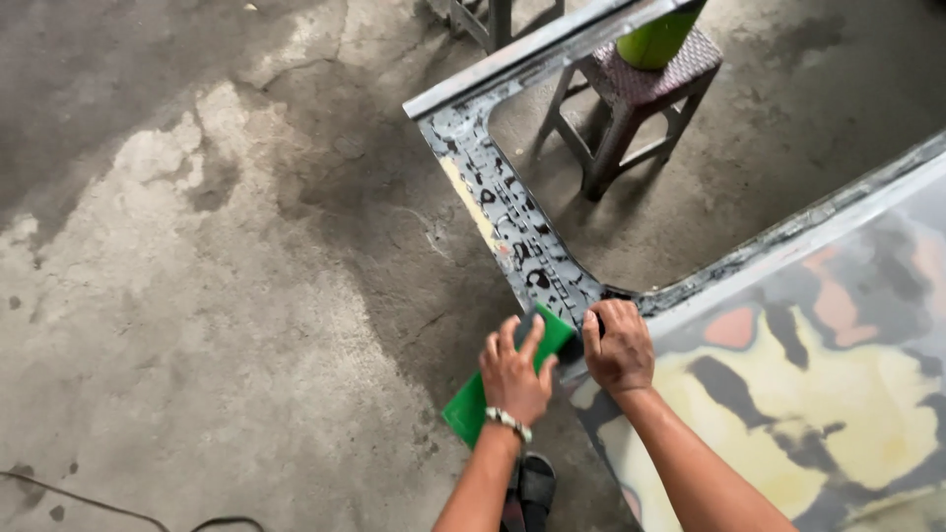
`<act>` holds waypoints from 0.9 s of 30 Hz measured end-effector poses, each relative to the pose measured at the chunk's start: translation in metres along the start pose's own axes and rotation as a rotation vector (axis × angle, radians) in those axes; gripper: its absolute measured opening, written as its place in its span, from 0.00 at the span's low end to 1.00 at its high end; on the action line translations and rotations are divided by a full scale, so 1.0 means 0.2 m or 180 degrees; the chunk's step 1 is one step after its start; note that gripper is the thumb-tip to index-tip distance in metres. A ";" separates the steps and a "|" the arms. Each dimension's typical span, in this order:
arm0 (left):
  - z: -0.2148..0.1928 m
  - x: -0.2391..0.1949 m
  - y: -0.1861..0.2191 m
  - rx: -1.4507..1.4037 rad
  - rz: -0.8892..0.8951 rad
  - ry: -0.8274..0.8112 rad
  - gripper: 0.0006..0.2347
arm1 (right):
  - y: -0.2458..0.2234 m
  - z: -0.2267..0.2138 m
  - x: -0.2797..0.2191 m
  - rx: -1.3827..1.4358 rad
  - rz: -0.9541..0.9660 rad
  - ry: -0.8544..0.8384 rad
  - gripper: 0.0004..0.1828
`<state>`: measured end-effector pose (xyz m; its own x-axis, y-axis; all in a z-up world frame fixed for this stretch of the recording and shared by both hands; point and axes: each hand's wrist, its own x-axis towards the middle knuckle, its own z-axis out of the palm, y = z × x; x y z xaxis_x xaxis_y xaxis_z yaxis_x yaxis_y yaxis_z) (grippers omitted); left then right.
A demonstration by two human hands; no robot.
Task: The person sands the edge of a car door frame using a green sanding block and a blue cloth. They repeatedly rub the block along the frame's edge and wipe the surface with the cloth. Later, they switch to a black sanding block to continue sanding the same area.
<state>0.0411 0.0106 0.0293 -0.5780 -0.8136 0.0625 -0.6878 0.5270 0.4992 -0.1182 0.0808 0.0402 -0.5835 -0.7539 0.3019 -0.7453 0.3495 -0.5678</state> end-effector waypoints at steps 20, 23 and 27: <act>0.00 0.07 0.03 0.0050 -0.0077 0.0042 0.27 | 0.02 0.01 -0.02 0.0160 0.0056 0.0109 0.12; 0.01 0.07 0.03 0.0037 0.0084 -0.0152 0.29 | 0.03 0.03 0.02 0.0170 0.0064 0.0112 0.12; 0.03 0.06 0.02 -0.0232 -0.0131 0.0086 0.27 | -0.01 -0.02 -0.04 0.0107 0.0107 0.0039 0.11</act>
<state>0.0293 0.0048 0.0263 -0.5373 -0.8410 0.0635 -0.6763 0.4746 0.5634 -0.1134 0.0883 0.0414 -0.6122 -0.7350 0.2914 -0.7140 0.3556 -0.6031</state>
